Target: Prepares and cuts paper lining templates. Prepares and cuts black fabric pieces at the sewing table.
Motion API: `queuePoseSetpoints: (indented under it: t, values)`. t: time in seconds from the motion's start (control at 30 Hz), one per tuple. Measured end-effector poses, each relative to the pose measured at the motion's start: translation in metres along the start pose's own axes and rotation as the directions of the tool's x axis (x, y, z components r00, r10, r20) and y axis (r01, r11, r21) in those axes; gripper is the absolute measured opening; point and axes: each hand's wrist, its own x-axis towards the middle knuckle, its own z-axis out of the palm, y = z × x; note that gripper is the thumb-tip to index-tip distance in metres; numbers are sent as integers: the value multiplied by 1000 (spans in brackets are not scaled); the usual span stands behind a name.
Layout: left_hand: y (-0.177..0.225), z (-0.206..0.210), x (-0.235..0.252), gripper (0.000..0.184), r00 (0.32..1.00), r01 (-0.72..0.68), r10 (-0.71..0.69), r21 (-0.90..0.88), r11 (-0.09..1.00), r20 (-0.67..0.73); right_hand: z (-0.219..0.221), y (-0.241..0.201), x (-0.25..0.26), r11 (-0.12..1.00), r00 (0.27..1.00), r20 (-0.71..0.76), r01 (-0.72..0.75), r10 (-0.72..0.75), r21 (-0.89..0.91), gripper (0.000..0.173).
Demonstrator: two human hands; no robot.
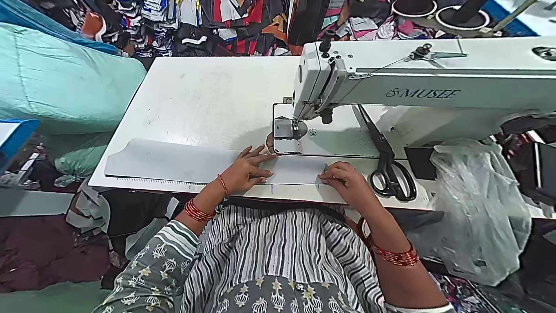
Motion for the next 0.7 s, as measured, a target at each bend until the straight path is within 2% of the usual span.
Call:
queuePoseSetpoints:
  t: [0.07,0.17,0.27,0.37,0.5,0.7]
  values:
    - [15,7,-8,19,988,86,-76,70,994,-138,-3,0,2,1000,1000,15,18,-18,-8,12]
    - [41,26,-16,17,934,230,-182,127,965,-308,-6,5,2,994,996,14,92,-92,-55,14]
    - [58,45,-18,17,875,283,-199,133,950,-441,-2,15,2,977,983,-2,184,-185,-111,25]
    - [58,47,-18,17,847,338,-233,147,930,-478,4,15,4,964,975,0,220,-223,-149,29]
    - [44,24,-32,22,814,450,-335,151,880,-475,27,-5,17,959,968,35,252,-249,-131,23]
    - [21,-31,-82,28,653,664,-569,17,747,-500,93,-55,63,928,934,55,357,-353,-108,24]
